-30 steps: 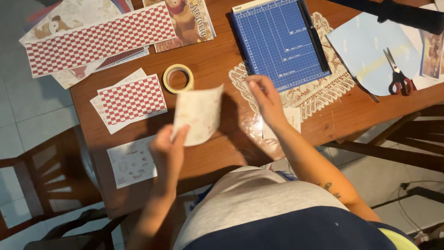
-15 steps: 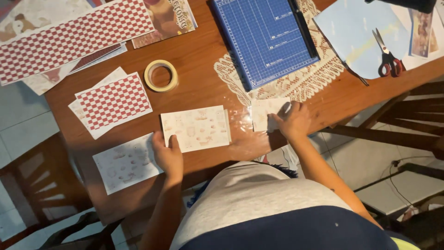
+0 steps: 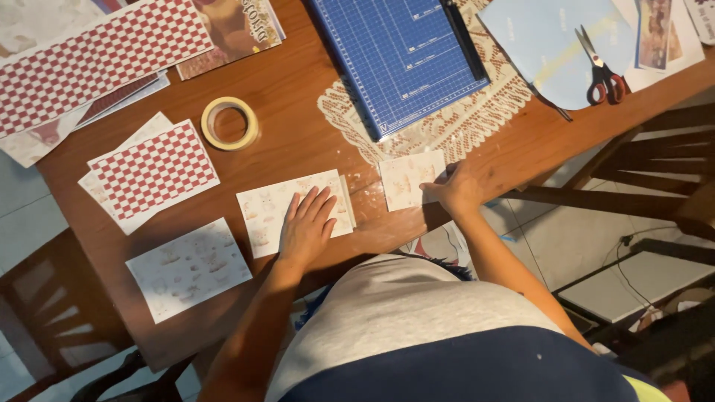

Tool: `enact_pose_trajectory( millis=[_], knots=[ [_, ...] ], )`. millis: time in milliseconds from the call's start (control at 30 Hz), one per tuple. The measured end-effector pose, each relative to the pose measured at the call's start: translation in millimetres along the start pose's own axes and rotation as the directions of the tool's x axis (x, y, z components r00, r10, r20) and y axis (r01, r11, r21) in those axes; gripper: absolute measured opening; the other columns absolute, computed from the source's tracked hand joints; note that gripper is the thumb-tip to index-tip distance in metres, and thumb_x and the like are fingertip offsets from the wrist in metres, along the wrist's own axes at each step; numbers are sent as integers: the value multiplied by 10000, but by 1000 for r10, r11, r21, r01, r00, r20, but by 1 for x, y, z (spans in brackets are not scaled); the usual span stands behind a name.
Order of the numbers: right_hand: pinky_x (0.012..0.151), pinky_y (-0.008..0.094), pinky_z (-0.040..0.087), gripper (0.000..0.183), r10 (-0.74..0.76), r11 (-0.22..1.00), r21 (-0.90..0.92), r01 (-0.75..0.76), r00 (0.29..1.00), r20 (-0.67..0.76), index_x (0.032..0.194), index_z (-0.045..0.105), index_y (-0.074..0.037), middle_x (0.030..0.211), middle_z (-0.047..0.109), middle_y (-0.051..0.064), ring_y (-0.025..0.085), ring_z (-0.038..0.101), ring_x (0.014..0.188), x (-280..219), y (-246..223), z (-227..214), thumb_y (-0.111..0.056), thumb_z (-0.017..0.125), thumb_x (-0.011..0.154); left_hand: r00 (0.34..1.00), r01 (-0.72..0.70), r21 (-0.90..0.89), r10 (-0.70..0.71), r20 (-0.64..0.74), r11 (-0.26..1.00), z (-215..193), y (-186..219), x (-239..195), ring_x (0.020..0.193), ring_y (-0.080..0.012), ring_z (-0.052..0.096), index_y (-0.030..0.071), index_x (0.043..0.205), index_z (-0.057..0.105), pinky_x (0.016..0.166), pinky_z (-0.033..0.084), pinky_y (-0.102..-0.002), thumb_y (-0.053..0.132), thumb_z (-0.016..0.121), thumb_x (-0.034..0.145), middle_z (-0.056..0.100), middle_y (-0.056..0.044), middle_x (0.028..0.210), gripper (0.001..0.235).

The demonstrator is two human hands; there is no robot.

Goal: The person uses a paper trimmer to cut patterned paper sheets on a wooden table. They also apply adhesive tape to the edges of a blue folder and arrange the cut paper pieces.

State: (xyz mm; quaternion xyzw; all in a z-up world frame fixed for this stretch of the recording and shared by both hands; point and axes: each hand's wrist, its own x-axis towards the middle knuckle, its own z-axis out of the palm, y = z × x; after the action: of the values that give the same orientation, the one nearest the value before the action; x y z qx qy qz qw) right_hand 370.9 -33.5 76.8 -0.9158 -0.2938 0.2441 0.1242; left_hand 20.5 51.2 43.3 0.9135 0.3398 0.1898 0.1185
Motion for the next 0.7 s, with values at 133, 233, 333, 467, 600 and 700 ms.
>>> enact_pose_trajectory(
  millis=[133, 233, 333, 467, 600, 700],
  knots=[
    [755, 418, 553, 564, -31, 999, 23, 31, 1000, 5, 1012, 728, -122, 839, 760, 93, 332, 754, 898, 17, 18, 15, -477, 946, 633, 1000, 6, 42, -6, -4, 999, 1, 3, 1, 1453, -230, 456, 202, 1424, 595, 1251, 241, -500, 356, 600, 987, 543, -12, 1534, 463],
    [645, 384, 534, 296, -128, 988, 80, 131, 991, -35, 812, 747, -80, 691, 713, 137, 326, 735, 707, 40, 51, 41, -330, 901, 776, 1000, 12, 60, -13, 1, 998, 5, 3, 0, 1460, -230, 443, 217, 1435, 582, 1250, 244, -505, 361, 588, 982, 523, -3, 1548, 475],
    [612, 288, 465, 218, -126, 817, 565, 114, 992, -18, 727, 733, -117, 642, 638, 66, 150, 580, 641, 40, 69, 50, -240, 889, 818, 1000, 23, 68, -23, -3, 997, 9, 3, -1, 1457, -233, 449, 226, 1433, 586, 1246, 244, -515, 355, 592, 977, 527, -2, 1545, 474],
    [638, 459, 603, 493, 8, 967, 245, -65, 974, 227, 977, 709, 10, 816, 743, 228, 349, 750, 778, -5, 37, -12, -462, 779, 853, 999, 39, 73, -37, -25, 997, 16, 6, -1, 1446, -251, 465, 215, 1419, 607, 1230, 270, -526, 348, 610, 970, 542, -18, 1534, 468],
    [789, 531, 600, 658, -292, 937, -233, 262, 951, -103, 1126, 652, -37, 1058, 690, 195, 414, 720, 975, -19, 20, -22, -571, 837, 791, 996, 74, 52, -71, -53, 996, 20, 12, -1, 1429, -271, 483, 210, 1410, 619, 1211, 284, -544, 330, 632, 958, 554, -26, 1522, 468],
    [924, 628, 511, 961, -371, 895, -283, 346, 928, -38, 1367, 532, 8, 1278, 558, 240, 484, 601, 1154, -33, -28, -44, -637, 843, 725, 996, 70, 64, -67, -59, 995, 22, 12, 0, 1439, -268, 476, 216, 1421, 610, 1219, 264, -536, 324, 625, 963, 548, -23, 1530, 471]
  ],
)
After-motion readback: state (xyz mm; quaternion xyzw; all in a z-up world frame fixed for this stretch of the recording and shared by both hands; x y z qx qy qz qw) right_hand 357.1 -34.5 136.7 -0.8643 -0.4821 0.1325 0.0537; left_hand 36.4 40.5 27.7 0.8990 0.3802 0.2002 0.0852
